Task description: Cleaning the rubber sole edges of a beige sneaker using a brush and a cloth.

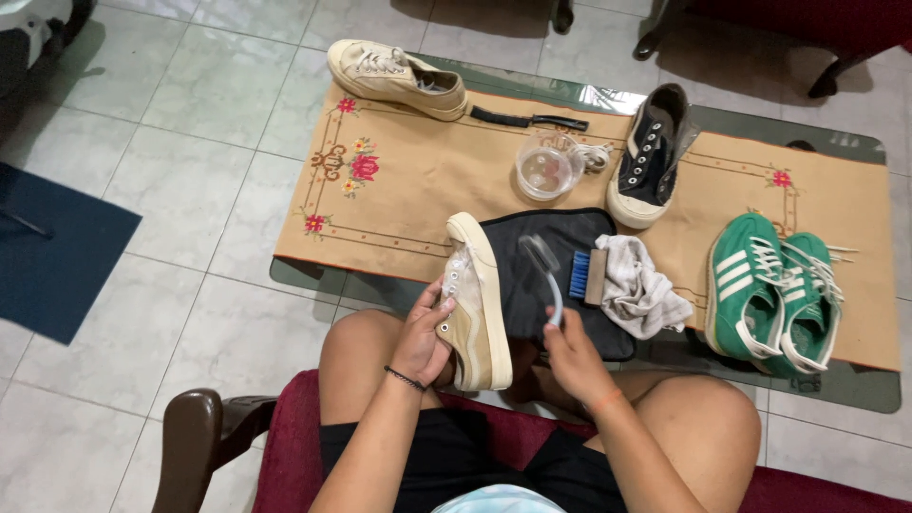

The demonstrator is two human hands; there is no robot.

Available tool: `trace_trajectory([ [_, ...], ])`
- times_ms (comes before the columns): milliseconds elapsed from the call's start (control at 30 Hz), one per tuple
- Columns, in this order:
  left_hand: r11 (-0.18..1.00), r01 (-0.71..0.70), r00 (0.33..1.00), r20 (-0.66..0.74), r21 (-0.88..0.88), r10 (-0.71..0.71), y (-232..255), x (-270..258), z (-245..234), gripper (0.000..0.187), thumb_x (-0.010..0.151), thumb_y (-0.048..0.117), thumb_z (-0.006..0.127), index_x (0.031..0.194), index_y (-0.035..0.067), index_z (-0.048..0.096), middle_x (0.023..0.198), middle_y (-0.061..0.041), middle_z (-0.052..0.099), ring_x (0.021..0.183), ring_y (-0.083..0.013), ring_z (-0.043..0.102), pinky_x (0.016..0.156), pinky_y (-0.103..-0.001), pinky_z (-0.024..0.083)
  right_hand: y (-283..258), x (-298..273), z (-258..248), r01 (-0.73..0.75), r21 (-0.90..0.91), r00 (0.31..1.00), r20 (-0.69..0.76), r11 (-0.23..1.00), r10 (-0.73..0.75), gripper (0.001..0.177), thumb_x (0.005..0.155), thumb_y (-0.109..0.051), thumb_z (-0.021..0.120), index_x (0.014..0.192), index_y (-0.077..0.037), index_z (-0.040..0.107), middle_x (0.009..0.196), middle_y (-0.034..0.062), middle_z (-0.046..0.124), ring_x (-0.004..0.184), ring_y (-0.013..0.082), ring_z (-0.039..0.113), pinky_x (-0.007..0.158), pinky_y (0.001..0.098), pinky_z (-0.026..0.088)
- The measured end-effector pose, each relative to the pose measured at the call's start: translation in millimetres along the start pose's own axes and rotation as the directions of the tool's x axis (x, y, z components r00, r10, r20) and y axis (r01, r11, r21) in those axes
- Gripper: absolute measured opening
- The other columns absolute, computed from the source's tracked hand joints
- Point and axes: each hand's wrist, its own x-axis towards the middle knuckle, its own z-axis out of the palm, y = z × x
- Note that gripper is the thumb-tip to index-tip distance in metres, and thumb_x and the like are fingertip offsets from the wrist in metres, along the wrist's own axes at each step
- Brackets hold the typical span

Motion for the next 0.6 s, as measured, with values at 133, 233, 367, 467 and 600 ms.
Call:
trace_trajectory([
  [133,1.000,0.026,1.000,0.012,-0.012,-0.026,-3,1,1,0.046,0.094,-0.002,0.055,0.139,0.010,0.055,0.129,-0.018,0.064,0.116,-0.0354,0.064,0.095,-0.052,0.056,-60,1,14,0.162,-0.133,0.983,-0.060,0.978,-0.171,0.053,0.097,-0.010,0.045,0.147,0.003,0.033,0.133,0.0380,0.049,0.125,0.0474,0.051,0.105,0.0588,0.043],
  [233,0.993,0.110,0.994,0.005,-0.038,-0.110,-6,3,-1,0.045,0.093,0.001,0.056,0.137,0.014,0.057,0.129,-0.019,0.064,0.117,-0.0375,0.063,0.096,-0.055,0.055,-78,6,18,0.189,-0.237,0.970,-0.107,0.953,-0.219,0.066,0.091,-0.003,0.053,0.149,0.011,0.024,0.136,0.0416,0.039,0.132,0.0568,0.041,0.112,0.0618,0.036],
  [367,0.991,0.125,0.991,-0.052,-0.041,-0.127,-4,-13,8,0.044,0.093,0.004,0.055,0.135,0.017,0.058,0.133,-0.016,0.063,0.121,-0.0361,0.060,0.101,-0.056,0.051,-47,16,8,0.241,-0.291,0.949,-0.130,0.926,-0.288,0.071,0.087,-0.012,0.064,0.149,0.005,0.034,0.130,0.0362,0.049,0.124,0.0527,0.050,0.105,0.0575,0.043],
  [467,0.990,0.130,0.989,-0.067,-0.048,-0.133,2,-23,23,0.046,0.093,0.002,0.054,0.136,0.017,0.057,0.135,-0.015,0.062,0.123,-0.0361,0.059,0.102,-0.058,0.049,-42,14,-25,0.284,-0.530,0.824,-0.291,0.799,-0.486,0.060,0.082,-0.021,0.075,0.134,0.002,0.053,0.117,0.0278,0.061,0.111,0.0469,0.060,0.097,0.0534,0.048],
  [600,0.992,0.111,0.991,-0.065,-0.060,-0.115,-2,-19,23,0.046,0.092,0.001,0.055,0.135,0.017,0.058,0.135,-0.016,0.062,0.124,-0.0366,0.059,0.103,-0.059,0.048,-26,24,-87,0.015,-0.819,0.753,-0.368,0.574,-0.545,0.096,0.064,-0.043,0.088,0.143,-0.003,0.052,0.135,0.0278,0.053,0.127,0.0501,0.047,0.108,0.0589,0.037],
])
